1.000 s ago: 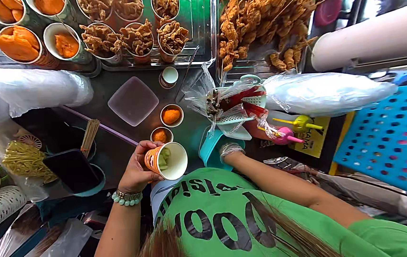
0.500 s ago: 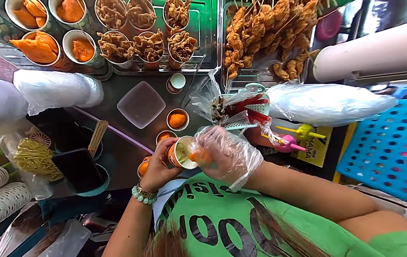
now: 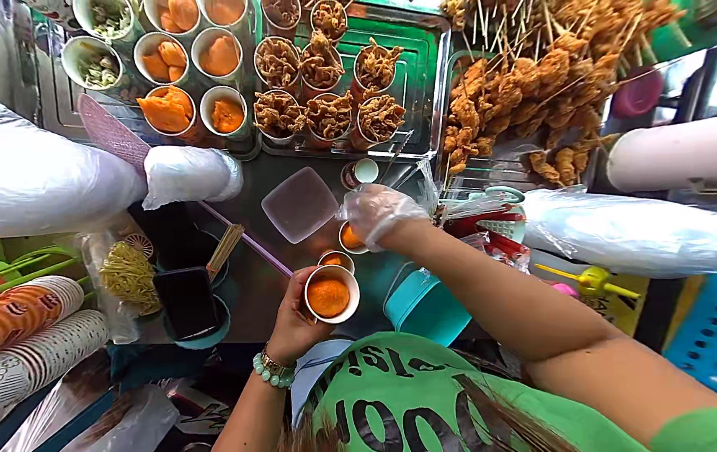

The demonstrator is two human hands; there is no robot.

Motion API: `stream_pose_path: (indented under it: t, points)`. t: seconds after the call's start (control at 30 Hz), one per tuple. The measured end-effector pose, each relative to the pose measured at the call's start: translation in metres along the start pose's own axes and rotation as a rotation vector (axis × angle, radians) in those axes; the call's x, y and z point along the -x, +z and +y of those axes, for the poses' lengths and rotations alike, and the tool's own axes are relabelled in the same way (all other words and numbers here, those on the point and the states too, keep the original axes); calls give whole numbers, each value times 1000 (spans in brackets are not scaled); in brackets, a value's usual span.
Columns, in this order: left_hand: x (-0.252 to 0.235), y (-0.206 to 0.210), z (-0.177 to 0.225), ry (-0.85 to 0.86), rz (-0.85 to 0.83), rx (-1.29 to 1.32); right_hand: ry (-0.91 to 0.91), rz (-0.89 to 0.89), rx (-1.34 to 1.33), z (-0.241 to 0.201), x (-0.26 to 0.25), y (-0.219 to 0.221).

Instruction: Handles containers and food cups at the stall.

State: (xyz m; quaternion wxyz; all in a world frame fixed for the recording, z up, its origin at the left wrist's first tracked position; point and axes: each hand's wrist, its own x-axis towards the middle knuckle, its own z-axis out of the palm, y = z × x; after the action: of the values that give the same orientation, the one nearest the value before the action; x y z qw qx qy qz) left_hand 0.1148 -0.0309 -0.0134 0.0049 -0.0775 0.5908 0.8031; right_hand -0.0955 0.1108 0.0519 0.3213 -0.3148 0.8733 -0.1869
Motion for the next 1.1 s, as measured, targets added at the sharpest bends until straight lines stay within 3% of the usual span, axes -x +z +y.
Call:
stream_pose_path:
  t: [0.07, 0.17, 0.27, 0.4, 0.5, 0.57, 0.63, 0.77, 0.87, 1.0, 1.03, 1.1]
  points:
    - [0, -9, 2, 19, 13, 1, 241, -206, 63, -1, -44, 9]
    - [1, -20, 5, 26, 69, -12, 444, -295, 114, -5, -78, 29]
    - [2, -33, 4, 9, 147, -89, 483, -288, 76, -6, -85, 38]
    - [-12, -44, -2, 4, 260, -343, 404, -183, 10, -1, -74, 27]
    - [-32, -44, -7, -18, 362, -468, 275, 77, 20, 9, -35, 8]
    - [-50, -42, -12, -37, 375, -477, 97, 344, 87, 29, 4, -1]
    - [-66, -39, -18, -49, 343, -468, -36, 460, 103, 49, 47, -14]
    - [-85, -35, -34, -69, 277, -605, -138, 339, 178, 75, 145, -23]
    - [-92, -35, -40, -113, 247, -738, 125, 145, 238, 81, 210, -2]
    - [-92, -30, -19, -163, 219, -864, 413, -13, 252, 97, 250, 36]
    - [-86, -26, -6, -132, 215, -906, 432, -15, 255, 103, 253, 46]
    - [-65, -12, 14, 103, 231, -983, 456, 34, 226, 112, 254, 66]
